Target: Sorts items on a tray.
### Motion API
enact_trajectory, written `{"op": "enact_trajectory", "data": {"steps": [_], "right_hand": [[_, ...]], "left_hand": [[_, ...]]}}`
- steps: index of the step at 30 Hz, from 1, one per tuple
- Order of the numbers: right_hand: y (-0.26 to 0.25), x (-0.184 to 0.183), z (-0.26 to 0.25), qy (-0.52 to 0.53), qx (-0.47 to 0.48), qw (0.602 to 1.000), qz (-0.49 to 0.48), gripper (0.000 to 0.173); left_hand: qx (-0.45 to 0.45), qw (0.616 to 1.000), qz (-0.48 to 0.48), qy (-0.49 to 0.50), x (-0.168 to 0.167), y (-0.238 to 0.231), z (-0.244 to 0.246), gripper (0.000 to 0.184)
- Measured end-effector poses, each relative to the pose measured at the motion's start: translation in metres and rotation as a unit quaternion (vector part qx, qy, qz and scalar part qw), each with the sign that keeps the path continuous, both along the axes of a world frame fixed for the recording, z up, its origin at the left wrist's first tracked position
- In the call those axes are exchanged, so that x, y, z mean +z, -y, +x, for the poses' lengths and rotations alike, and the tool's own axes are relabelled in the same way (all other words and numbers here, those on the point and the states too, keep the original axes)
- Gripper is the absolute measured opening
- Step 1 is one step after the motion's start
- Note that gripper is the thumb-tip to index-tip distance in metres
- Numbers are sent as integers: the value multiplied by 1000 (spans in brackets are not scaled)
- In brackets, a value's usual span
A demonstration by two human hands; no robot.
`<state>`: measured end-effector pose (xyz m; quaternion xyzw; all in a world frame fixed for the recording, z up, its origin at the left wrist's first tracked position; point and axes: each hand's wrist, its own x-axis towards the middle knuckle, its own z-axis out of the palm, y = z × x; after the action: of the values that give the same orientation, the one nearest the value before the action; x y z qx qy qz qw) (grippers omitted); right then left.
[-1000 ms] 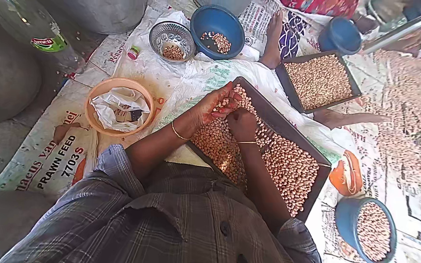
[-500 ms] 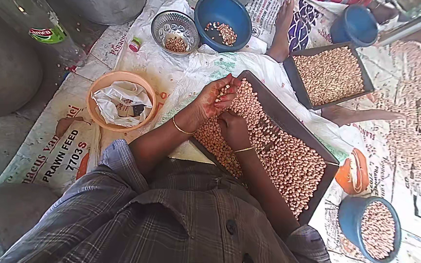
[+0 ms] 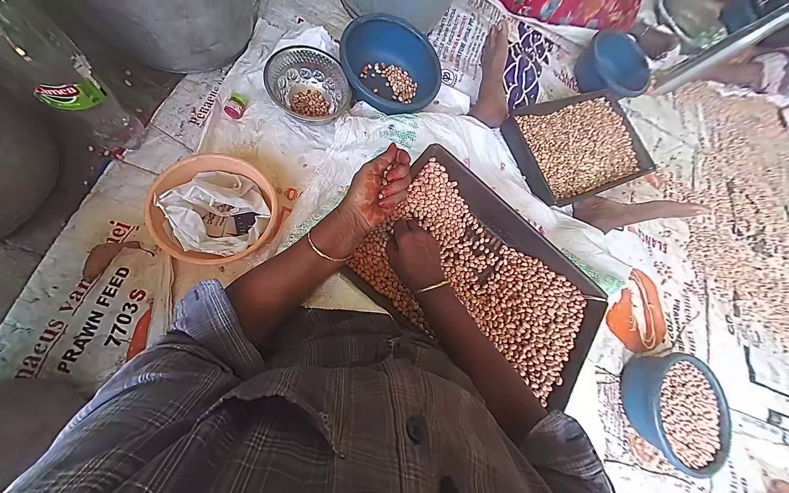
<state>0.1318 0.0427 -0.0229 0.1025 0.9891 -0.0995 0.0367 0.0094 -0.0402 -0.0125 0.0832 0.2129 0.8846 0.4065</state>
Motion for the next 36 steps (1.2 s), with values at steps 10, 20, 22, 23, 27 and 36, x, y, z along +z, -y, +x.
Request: {"op": "enact_trajectory", "data": {"steps": [10,20,22,23,27,36], "right_hand": [[-87,46,1,-63,-140,929,-336,8],[-83,86,-17,-122,-48,921,-366,7],[-69,81,-22,-203,0,894,-400,13],[-65,72,-29,-254,-7,880,-401,15],[-58,6,-43,-301,-7,936,-182,29],[-81,42,30,91,-128,986,57,41]], "left_hand": [[-16,1000,-7,-14,0,-2,-1,44],[-34,969,-186,-159,7,-5,7,63],[-35,956,-223,-185,9,-7,9,64],[-33,961,-211,-174,8,-7,8,62],[-22,995,-86,-54,3,0,0,43],[-17,1000,-8,-8,2,0,-2,42]]}}
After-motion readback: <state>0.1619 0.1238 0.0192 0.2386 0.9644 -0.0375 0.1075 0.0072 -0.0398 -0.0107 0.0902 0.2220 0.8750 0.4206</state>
